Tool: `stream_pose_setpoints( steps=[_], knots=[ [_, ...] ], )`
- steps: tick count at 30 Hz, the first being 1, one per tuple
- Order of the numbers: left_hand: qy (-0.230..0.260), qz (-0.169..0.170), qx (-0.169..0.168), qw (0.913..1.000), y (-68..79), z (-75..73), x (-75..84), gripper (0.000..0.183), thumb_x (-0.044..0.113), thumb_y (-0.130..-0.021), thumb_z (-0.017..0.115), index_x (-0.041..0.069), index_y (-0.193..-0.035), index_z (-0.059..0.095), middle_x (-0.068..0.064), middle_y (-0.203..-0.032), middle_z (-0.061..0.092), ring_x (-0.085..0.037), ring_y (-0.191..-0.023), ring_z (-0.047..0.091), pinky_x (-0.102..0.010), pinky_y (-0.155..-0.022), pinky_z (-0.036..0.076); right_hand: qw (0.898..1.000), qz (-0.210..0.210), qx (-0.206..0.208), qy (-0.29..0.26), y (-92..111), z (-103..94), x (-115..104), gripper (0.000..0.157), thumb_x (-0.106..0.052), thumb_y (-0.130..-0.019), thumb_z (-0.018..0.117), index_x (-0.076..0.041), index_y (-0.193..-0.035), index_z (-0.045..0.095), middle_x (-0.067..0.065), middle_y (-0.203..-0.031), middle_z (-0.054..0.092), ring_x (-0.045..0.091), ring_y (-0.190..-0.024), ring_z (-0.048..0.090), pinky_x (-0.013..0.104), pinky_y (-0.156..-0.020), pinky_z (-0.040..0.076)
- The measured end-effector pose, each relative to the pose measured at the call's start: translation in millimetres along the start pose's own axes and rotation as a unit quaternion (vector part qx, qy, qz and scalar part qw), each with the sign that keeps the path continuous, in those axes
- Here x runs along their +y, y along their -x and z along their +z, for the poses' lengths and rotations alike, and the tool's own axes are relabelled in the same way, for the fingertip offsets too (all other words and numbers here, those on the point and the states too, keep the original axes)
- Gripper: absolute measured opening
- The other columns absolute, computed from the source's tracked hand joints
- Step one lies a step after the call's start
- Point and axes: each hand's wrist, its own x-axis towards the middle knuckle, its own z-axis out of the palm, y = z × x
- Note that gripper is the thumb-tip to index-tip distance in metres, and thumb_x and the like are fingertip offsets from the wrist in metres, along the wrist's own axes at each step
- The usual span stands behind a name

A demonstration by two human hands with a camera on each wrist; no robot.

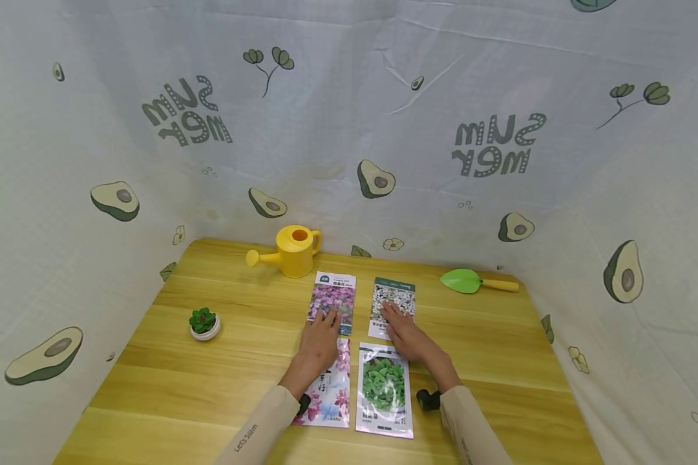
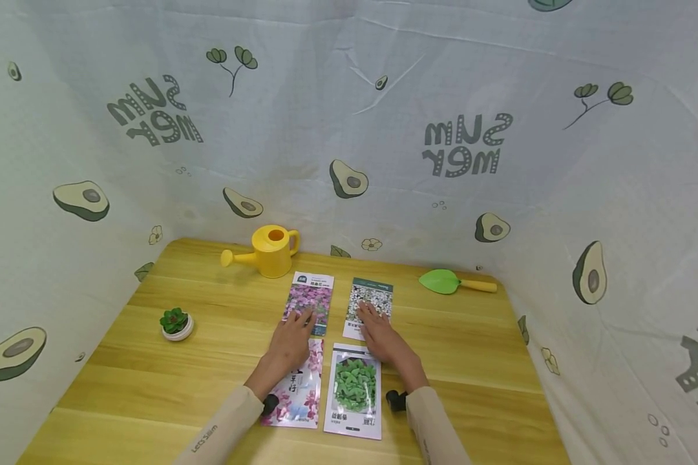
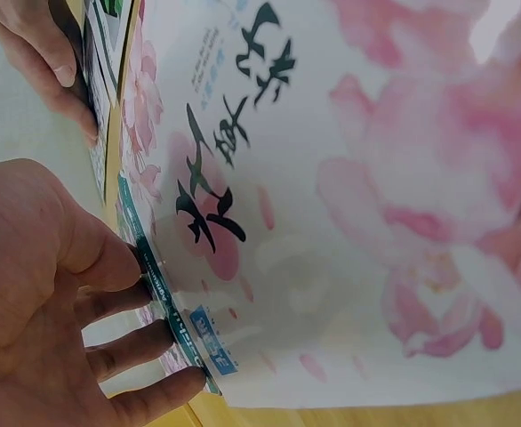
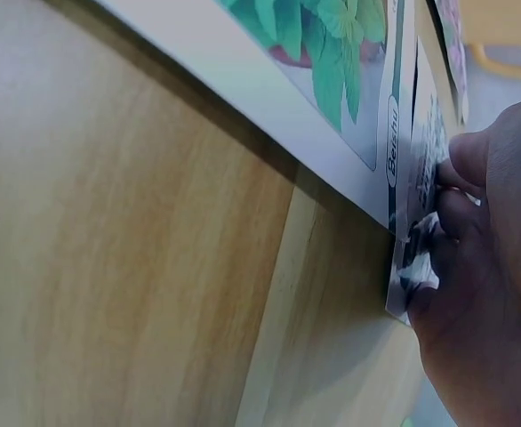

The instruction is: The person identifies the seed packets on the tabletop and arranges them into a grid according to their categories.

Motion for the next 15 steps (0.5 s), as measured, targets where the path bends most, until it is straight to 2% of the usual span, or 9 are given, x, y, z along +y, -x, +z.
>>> stream_pose_setpoints(
  steps=[15],
  knots=[
    [-0.005, 0.003, 0.006, 1.0000, 0.6, -2.4, 0.0, 0.066, 0.022, -0.100, 0.073, 0.009, -0.160, 0.052, -0.008, -0.165, 0.049, -0.033, -0.145, 0.049, -0.052, -0.110, 0.054, 1.000, -0.012, 0.006, 0.007, -4.8, 4.0, -3.5, 0.054, -0.014, -0.116, 0.041, 0.003, -0.167, 0.032, 0.021, -0.177, 0.021, 0.043, -0.165, 0.013, 0.066, -0.131, 0.008]
  ],
)
